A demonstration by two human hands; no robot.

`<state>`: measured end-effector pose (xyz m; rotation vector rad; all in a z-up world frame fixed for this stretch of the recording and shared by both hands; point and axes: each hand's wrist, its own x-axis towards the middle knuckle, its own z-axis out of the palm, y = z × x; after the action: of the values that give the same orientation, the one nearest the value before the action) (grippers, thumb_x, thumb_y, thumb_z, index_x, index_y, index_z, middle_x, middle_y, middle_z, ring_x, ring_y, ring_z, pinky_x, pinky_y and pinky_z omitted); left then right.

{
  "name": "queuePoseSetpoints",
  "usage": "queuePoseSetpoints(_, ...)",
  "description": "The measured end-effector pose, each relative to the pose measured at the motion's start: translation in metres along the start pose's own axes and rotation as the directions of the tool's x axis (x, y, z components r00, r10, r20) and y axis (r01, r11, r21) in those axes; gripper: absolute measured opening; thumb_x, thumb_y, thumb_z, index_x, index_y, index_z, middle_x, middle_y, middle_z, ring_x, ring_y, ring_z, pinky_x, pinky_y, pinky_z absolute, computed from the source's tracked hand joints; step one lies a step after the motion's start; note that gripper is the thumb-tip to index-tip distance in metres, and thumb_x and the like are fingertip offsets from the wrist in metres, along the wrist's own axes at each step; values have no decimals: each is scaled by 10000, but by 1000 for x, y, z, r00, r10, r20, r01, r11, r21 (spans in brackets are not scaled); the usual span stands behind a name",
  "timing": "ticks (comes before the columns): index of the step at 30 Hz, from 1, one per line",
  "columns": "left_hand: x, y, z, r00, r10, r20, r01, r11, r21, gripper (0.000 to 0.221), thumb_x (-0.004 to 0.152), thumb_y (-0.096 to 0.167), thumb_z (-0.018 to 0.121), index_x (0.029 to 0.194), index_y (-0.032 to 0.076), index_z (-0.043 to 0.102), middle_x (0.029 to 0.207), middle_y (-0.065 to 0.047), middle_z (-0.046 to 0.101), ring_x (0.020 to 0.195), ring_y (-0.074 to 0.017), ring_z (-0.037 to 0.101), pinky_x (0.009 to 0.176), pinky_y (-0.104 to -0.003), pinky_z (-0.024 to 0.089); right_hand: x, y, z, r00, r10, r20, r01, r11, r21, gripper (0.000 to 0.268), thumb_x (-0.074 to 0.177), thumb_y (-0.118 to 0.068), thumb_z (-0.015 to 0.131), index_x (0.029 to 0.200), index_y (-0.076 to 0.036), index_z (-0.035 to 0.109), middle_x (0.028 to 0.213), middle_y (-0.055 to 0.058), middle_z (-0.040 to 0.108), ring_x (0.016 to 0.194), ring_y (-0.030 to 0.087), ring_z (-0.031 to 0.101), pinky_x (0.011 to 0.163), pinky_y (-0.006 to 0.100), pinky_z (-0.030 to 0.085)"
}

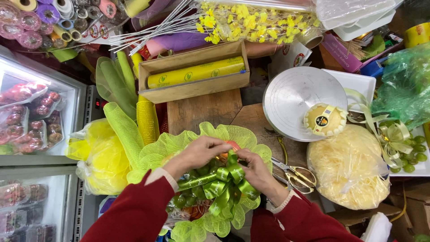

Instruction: The person assembles a green ribbon bow by hand, attaches it to a fruit basket containing a melon, oranges, and grapes, and then trims the ribbon ends with shears.

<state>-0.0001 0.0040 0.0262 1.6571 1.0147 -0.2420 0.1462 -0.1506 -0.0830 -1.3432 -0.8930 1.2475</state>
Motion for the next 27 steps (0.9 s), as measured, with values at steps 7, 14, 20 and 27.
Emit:
queuePoseSetpoints(7,20,-16,-17,980,94,177,-146,941,306,112,889,266,823,949,176,850,936,-82,734,878,-254,715,832,-415,557,1,7,2,995,-100,13,100,992,-81,177,941,-20,672,976,-103,825,884,82,737,1022,246,607,992,457,420)
queuePoseSetpoints(14,29,-31,-10,958,168,231,-254,872,418,118,901,218,804,891,103,781,931,-127,741,962,-320,716,895,-442,548,2,14,-1,998,-66,16,67,993,-93,199,953,-9,652,986,-109,821,877,73,748,1018,248,598,980,455,390)
queuePoseSetpoints(20,21,-27,0,932,263,249,-357,557,750,108,895,52,619,935,117,696,927,-91,665,1040,-334,616,929,-475,495,6,9,-1,983,-182,2,177,954,-241,65,870,-64,772,900,-121,778,866,66,741,970,273,656,948,472,440)
queuePoseSetpoints(27,-1,-11,-6,959,190,208,-281,599,750,183,950,-9,489,1017,75,636,1024,-149,643,1230,-389,515,1132,-523,327,2,-20,1,981,-192,8,186,941,-283,69,895,-162,757,840,-146,718,903,29,722,934,201,644,934,435,460)
